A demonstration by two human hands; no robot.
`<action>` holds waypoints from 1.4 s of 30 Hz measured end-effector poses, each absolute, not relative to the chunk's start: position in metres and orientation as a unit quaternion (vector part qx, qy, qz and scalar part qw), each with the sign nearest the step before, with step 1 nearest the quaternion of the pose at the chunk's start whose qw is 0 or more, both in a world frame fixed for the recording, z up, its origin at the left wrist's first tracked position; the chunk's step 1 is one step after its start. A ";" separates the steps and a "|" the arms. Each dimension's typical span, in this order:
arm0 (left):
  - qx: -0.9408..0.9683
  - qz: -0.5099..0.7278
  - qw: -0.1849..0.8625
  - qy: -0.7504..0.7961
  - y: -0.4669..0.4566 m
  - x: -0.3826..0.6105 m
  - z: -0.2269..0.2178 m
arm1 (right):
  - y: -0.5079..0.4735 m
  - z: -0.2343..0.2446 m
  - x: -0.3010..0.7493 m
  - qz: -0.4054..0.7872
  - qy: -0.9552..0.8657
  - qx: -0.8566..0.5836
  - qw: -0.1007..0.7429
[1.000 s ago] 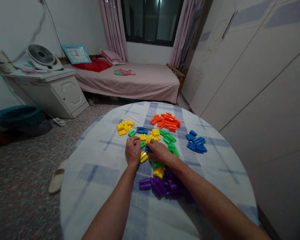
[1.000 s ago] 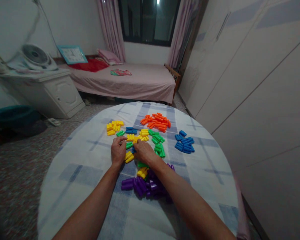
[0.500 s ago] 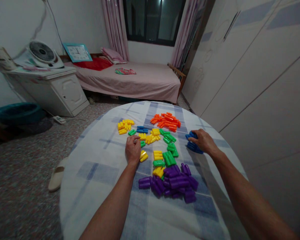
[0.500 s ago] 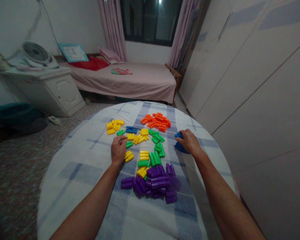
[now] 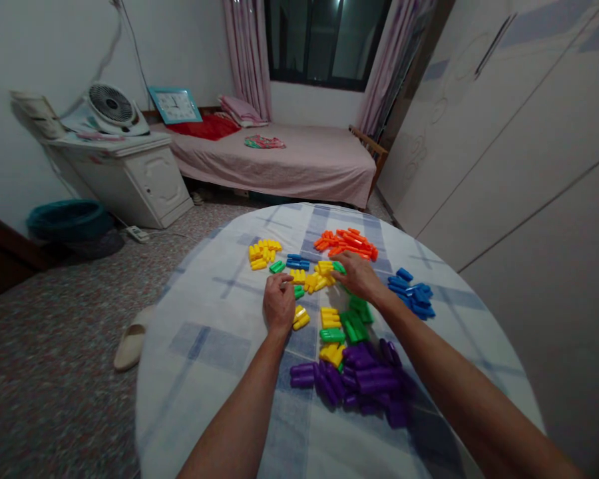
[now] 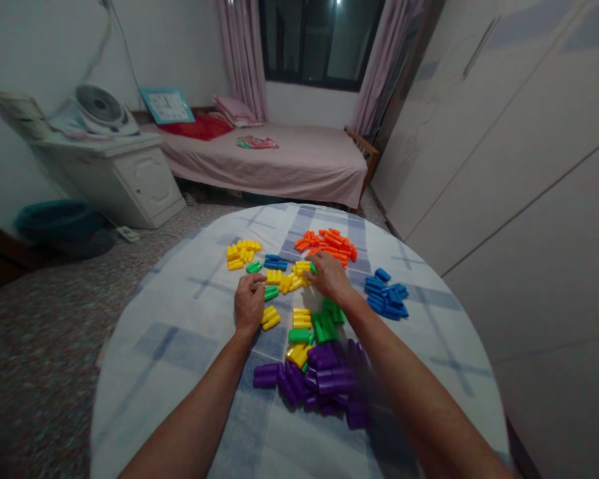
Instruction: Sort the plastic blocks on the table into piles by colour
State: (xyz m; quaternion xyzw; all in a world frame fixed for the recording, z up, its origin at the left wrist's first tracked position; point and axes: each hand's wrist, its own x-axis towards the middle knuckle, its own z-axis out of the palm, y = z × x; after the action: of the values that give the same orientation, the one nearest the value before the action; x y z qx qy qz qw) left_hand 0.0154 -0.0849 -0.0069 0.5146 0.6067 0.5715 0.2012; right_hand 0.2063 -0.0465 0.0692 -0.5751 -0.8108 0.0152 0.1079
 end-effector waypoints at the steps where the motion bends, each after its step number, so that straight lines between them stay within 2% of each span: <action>1: 0.515 0.573 0.201 0.606 -0.085 0.016 -0.007 | -0.041 0.067 0.191 0.014 -0.821 -0.562 0.101; 12: 0.508 0.574 0.210 0.607 -0.084 0.017 -0.006 | 0.011 0.062 0.113 0.014 -0.823 -0.568 -0.007; 18: 0.503 0.581 0.210 0.604 -0.083 0.016 -0.009 | -0.001 0.064 0.111 -0.010 -0.813 -0.582 0.016; 25: 0.510 0.580 0.212 0.598 -0.083 0.015 -0.010 | -0.034 0.099 0.187 -0.067 -0.750 -0.645 0.133; 30: 0.510 0.586 0.218 0.591 -0.082 0.014 -0.011 | -0.070 0.098 0.272 -0.069 -0.667 -0.739 0.065; 33: 0.510 0.590 0.213 0.589 -0.081 0.012 -0.011 | -0.085 0.088 0.308 -0.067 -0.644 -0.760 0.057; 35: 0.512 0.589 0.207 0.590 -0.081 0.011 -0.012 | -0.092 0.081 0.325 -0.073 -0.635 -0.764 0.086; 37: 0.513 0.593 0.200 0.588 -0.081 0.010 -0.013 | -0.098 0.073 0.337 -0.079 -0.616 -0.768 0.157; 42: 0.521 0.604 0.174 0.578 -0.082 0.006 -0.016 | -0.117 0.032 0.351 -0.062 -0.442 -0.771 0.453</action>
State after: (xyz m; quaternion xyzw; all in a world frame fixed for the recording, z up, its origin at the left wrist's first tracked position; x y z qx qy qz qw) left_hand 0.0062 -0.0819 -0.0163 0.5207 0.5776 0.6041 0.1741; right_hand 0.3508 -0.1175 0.0319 -0.7713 -0.4423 -0.0620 0.4535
